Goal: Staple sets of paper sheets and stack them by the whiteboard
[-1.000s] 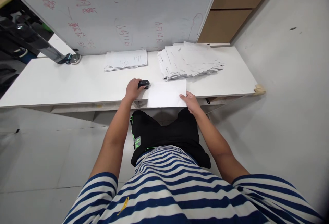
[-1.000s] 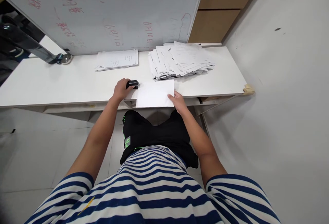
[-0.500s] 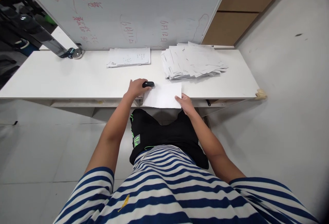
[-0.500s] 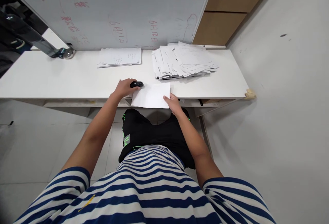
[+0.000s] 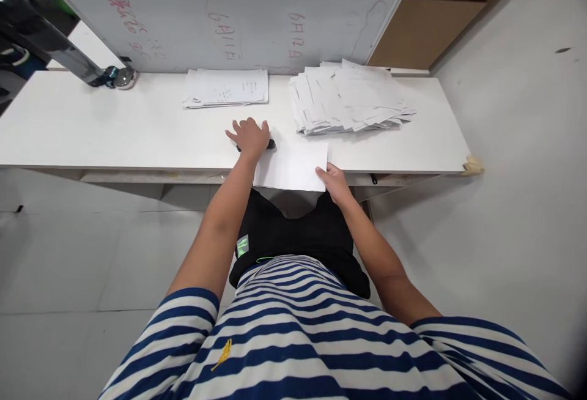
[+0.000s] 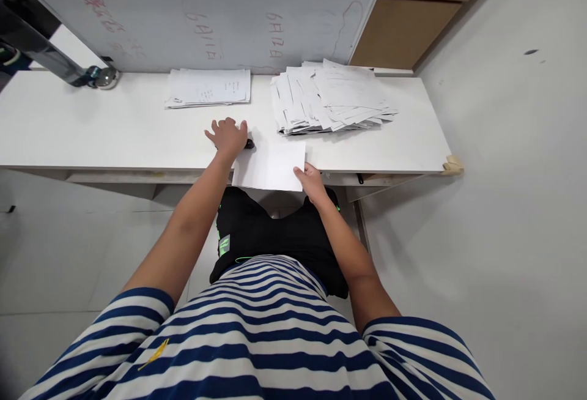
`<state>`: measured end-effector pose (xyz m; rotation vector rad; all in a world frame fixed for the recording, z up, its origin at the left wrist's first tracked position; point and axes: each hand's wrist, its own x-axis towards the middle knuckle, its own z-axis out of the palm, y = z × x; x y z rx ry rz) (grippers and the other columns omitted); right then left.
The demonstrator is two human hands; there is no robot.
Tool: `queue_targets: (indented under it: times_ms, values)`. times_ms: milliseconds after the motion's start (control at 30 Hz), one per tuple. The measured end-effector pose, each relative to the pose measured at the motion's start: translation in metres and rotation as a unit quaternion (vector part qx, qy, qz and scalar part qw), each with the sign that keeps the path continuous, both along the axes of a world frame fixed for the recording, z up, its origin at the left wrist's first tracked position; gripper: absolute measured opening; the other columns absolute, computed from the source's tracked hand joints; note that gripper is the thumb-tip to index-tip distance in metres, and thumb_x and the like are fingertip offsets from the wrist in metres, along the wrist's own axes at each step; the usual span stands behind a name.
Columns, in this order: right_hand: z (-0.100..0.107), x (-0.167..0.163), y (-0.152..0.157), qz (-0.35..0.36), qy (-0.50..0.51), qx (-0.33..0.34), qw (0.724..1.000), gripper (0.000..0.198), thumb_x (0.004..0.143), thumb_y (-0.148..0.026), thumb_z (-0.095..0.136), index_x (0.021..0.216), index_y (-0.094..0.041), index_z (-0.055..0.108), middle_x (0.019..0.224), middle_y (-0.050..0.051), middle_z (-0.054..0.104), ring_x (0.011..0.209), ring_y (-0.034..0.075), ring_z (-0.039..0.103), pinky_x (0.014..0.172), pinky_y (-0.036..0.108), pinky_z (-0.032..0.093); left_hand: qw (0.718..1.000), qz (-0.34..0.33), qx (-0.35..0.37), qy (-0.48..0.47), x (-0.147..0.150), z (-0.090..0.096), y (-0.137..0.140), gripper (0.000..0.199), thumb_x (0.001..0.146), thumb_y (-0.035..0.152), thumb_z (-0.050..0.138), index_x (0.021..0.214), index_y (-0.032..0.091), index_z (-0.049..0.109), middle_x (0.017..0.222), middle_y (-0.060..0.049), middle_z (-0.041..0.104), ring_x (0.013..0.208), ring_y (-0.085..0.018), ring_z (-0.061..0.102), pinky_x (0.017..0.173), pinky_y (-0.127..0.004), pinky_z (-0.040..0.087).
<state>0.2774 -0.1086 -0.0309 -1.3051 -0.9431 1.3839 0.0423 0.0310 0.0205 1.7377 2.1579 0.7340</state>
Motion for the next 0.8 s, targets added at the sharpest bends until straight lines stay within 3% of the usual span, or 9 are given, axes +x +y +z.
queue_targets:
  times_ms: [133, 267, 333, 500, 633, 733, 800]
  values:
    - [0.004, -0.001, -0.002, 0.000, -0.022, -0.001, 1.000, 0.055, 0.072, -0.063, 0.076, 0.107, -0.021, 0.070, 0.109, 0.009, 0.079, 0.105, 0.028, 0.072, 0.097, 0.044, 0.055, 1.000, -0.012, -0.015, 0.000, 0.001, -0.002, 0.000, 0.054, 0.096, 0.056, 0.050, 0.134, 0.019, 0.059, 0.149, -0.021, 0.052, 0.158, -0.046, 0.012, 0.120, -0.076, 0.004]
    - [0.004, -0.005, -0.006, -0.003, -0.027, 0.008, 1.000, 0.054, 0.076, -0.064, 0.073, 0.109, -0.022, 0.069, 0.111, 0.009, 0.078, 0.108, 0.027, 0.071, 0.098, 0.043, 0.056, 0.998, -0.044, 0.026, 0.040, 0.008, -0.001, -0.004, 0.043, 0.101, 0.045, 0.049, 0.127, 0.014, 0.064, 0.146, -0.020, 0.056, 0.158, -0.038, 0.014, 0.124, -0.065, -0.011]
    - [0.002, -0.008, -0.008, -0.012, -0.028, 0.014, 0.999, 0.053, 0.077, -0.063, 0.072, 0.111, -0.022, 0.069, 0.114, 0.009, 0.077, 0.110, 0.027, 0.071, 0.099, 0.043, 0.055, 0.997, -0.052, 0.025, 0.045, 0.009, -0.002, -0.004, 0.041, 0.101, 0.042, 0.049, 0.126, 0.013, 0.064, 0.144, -0.020, 0.057, 0.156, -0.036, 0.018, 0.124, -0.063, -0.011]
    - [0.000, -0.017, -0.012, -0.033, -0.029, 0.030, 0.999, 0.052, 0.080, -0.057, 0.072, 0.117, -0.022, 0.067, 0.124, 0.009, 0.075, 0.116, 0.027, 0.068, 0.105, 0.043, 0.052, 1.000, -0.012, -0.018, 0.013, 0.001, 0.003, 0.005, 0.041, 0.096, 0.050, 0.054, 0.118, 0.017, 0.065, 0.137, -0.021, 0.062, 0.147, -0.042, 0.037, 0.123, -0.068, 0.009]
    - [0.002, -0.019, -0.018, -0.030, -0.061, 0.017, 0.998, 0.046, 0.080, -0.050, 0.072, 0.116, -0.021, 0.069, 0.121, 0.008, 0.076, 0.112, 0.028, 0.070, 0.103, 0.045, 0.054, 0.993, -0.029, 0.020, -0.109, -0.014, 0.013, 0.003, 0.044, 0.100, 0.056, 0.042, 0.118, 0.022, 0.064, 0.129, -0.014, 0.068, 0.130, -0.033, 0.056, 0.113, -0.052, 0.039]
    - [0.006, -0.016, -0.015, -0.048, -0.080, 0.006, 0.996, 0.037, 0.081, -0.047, 0.068, 0.106, -0.020, 0.072, 0.110, 0.008, 0.078, 0.103, 0.028, 0.072, 0.095, 0.044, 0.057, 0.978, -0.084, 0.113, -0.152, -0.031, 0.011, -0.014, 0.052, 0.104, 0.059, 0.029, 0.124, 0.024, 0.062, 0.131, -0.012, 0.067, 0.126, -0.026, 0.059, 0.109, -0.040, 0.042]
    - [0.013, -0.008, -0.007, -0.061, -0.098, 0.008, 0.993, 0.032, 0.079, -0.046, 0.066, 0.098, -0.020, 0.073, 0.099, 0.007, 0.079, 0.095, 0.028, 0.072, 0.089, 0.042, 0.058, 0.976, -0.138, 0.137, -0.098, -0.044, 0.003, -0.028, 0.050, 0.102, 0.059, 0.038, 0.123, 0.023, 0.065, 0.131, -0.013, 0.067, 0.130, -0.028, 0.057, 0.112, -0.040, 0.039]
